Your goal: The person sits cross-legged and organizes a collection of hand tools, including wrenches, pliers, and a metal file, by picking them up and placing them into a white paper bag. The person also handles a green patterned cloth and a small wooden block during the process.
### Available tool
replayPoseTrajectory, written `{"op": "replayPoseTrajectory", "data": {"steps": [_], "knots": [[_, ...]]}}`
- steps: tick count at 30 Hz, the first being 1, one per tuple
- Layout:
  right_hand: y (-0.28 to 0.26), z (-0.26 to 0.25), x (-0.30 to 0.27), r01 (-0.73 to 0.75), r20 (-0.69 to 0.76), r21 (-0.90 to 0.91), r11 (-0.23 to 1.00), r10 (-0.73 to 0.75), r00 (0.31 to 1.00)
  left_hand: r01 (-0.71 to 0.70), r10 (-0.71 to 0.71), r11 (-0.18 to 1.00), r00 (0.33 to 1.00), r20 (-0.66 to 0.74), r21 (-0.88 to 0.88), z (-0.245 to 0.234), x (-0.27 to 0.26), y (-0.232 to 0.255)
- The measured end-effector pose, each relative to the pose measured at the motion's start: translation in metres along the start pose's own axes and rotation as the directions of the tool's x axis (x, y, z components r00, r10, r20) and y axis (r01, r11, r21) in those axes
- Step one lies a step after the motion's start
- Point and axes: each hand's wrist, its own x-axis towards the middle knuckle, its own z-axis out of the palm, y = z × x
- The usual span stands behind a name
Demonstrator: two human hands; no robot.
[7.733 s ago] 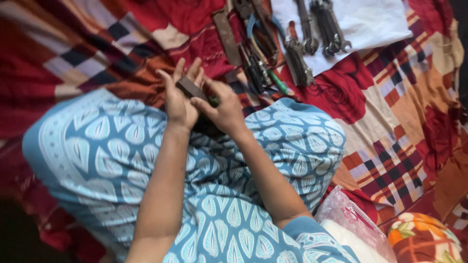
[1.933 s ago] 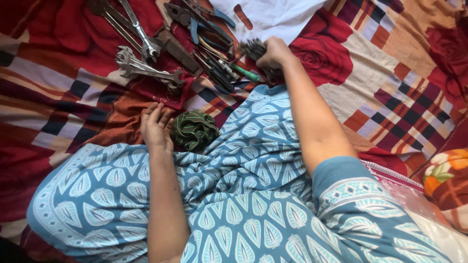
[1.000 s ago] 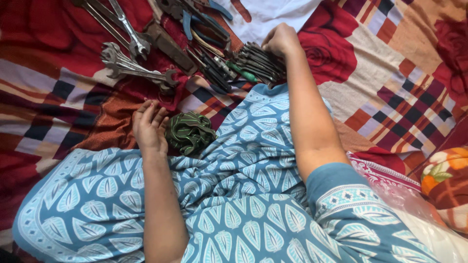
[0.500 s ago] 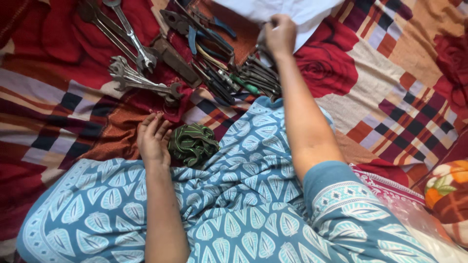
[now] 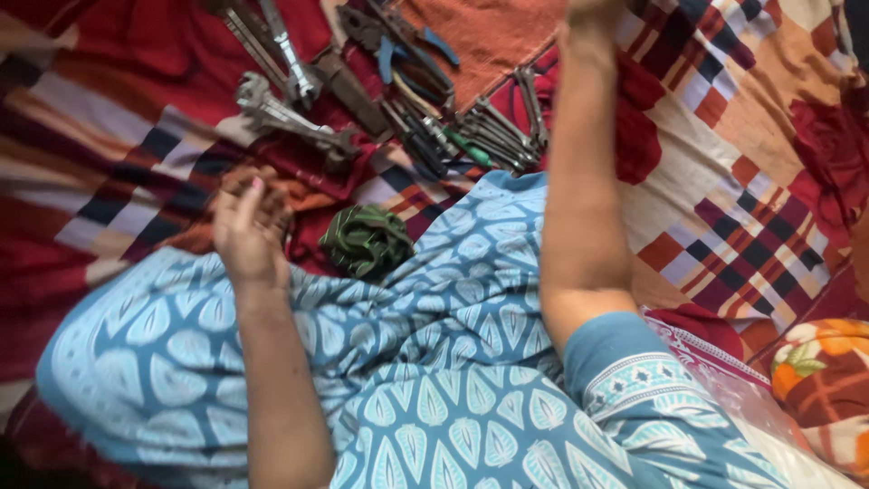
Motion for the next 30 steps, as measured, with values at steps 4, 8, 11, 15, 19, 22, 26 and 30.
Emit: {"op": "replayPoseTrajectory", "data": {"steps": [4,8,11,15,19,22,26,30], "knots": [[-0.095,0.101,-0.019,0.188,0.410,-0.008,0.982,-0.169,0.897,-0.553,0.563,0.820,0.825,-0.036,0.149,-0.006,-0.026,0.035],[-0.163,0.185,-0.072,0.442,0.697,0.034,0.896,-0.339,0.632,-0.765,0.911,0.202,0.375,0.169,0.611,-0.037,-0.070,0.070],[-0.175,0.209,-0.099,0.555,0.788,0.035,0.831,-0.364,0.497,-0.480,0.792,-0.064,0.509,0.337,0.875,-0.045,-0.078,0.090],[-0.158,0.202,-0.113,0.597,0.701,0.067,0.799,-0.464,0.542,-0.375,0.403,0.113,0.864,0.303,0.920,-0.024,-0.060,0.088],[-0.142,0.170,-0.108,0.499,0.591,0.104,0.861,-0.456,0.665,-0.307,0.181,0.338,0.949,0.259,0.890,-0.010,-0.055,0.078],[-0.127,0.146,-0.099,-0.042,0.516,-0.104,0.994,0.090,0.852,-0.241,-0.004,0.262,0.968,0.251,0.934,-0.008,-0.050,0.068],[-0.088,0.144,-0.091,0.082,0.440,-0.352,0.932,0.088,0.894,-0.238,-0.327,0.144,0.905,0.273,0.961,-0.012,-0.044,0.049],[-0.032,0.182,-0.107,0.307,0.502,-0.556,0.773,0.018,0.865,-0.227,-0.300,0.025,0.927,0.224,0.974,-0.018,-0.040,0.039]]}}
